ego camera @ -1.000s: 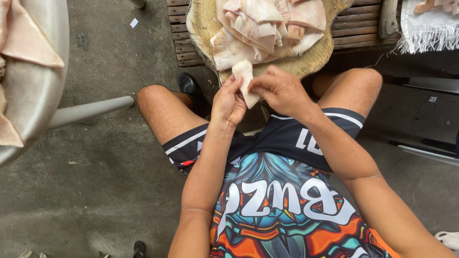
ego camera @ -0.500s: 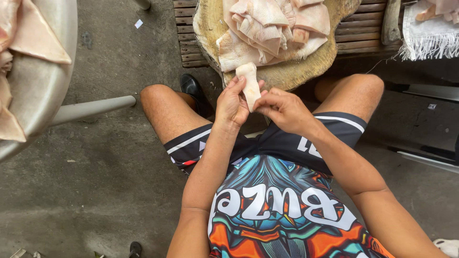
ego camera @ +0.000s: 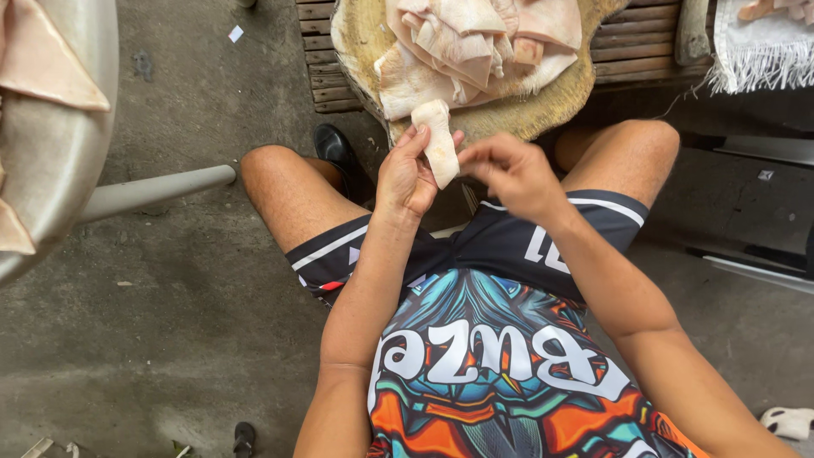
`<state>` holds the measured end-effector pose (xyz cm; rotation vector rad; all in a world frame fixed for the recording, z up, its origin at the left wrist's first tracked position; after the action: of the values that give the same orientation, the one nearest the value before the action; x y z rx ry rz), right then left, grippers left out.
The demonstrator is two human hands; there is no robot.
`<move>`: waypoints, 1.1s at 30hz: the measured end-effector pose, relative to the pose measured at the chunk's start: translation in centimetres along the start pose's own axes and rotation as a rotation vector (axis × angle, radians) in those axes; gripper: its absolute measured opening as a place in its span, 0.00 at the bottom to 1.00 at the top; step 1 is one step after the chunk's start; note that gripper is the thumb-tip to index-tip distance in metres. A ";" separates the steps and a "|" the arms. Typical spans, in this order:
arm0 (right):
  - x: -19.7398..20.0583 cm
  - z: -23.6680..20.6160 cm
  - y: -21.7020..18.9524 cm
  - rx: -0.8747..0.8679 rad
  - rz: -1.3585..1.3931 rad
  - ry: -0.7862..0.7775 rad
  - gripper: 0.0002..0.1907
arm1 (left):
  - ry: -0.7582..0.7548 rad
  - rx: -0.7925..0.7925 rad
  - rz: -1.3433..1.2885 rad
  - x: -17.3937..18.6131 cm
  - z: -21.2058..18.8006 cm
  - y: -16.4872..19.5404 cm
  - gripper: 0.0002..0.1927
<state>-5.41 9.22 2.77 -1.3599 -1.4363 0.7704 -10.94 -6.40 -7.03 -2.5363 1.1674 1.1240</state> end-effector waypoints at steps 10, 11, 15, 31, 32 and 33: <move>-0.5 -0.4 0.7 -0.051 -0.010 -0.080 0.06 | 0.044 0.017 0.004 -0.6 0.0 0.5 0.18; -0.1 0.0 0.6 -0.057 0.000 -0.050 0.07 | 0.040 0.015 0.013 -0.6 -0.2 0.5 0.18; 0.1 4.5 -0.4 0.129 -0.040 0.024 0.08 | -0.046 0.003 0.040 -0.8 -0.6 0.2 0.17; -0.7 4.5 -1.0 0.359 -0.297 -0.071 0.06 | -0.063 -0.036 0.027 -0.7 -0.3 0.8 0.16; -0.7 3.7 -1.0 0.358 -0.239 -0.141 0.06 | -0.050 -0.051 0.006 -0.7 -0.3 1.0 0.16; -0.6 2.9 -1.0 0.349 -0.180 -0.215 0.07 | -0.033 -0.037 0.023 -0.6 -0.3 1.0 0.16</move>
<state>-8.48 8.94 2.65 -0.8910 -1.4822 1.0169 -11.71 -6.85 -6.20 -2.5279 1.1822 1.1993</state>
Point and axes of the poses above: each hand's wrist, its own z-axis towards the middle knuckle, its own x-axis out of the back of the hand, y = z × x, the point moved 3 cm from there along z, towards the middle knuckle, and after that the axes turned 10 degrees about y, right-handed, at the moved point
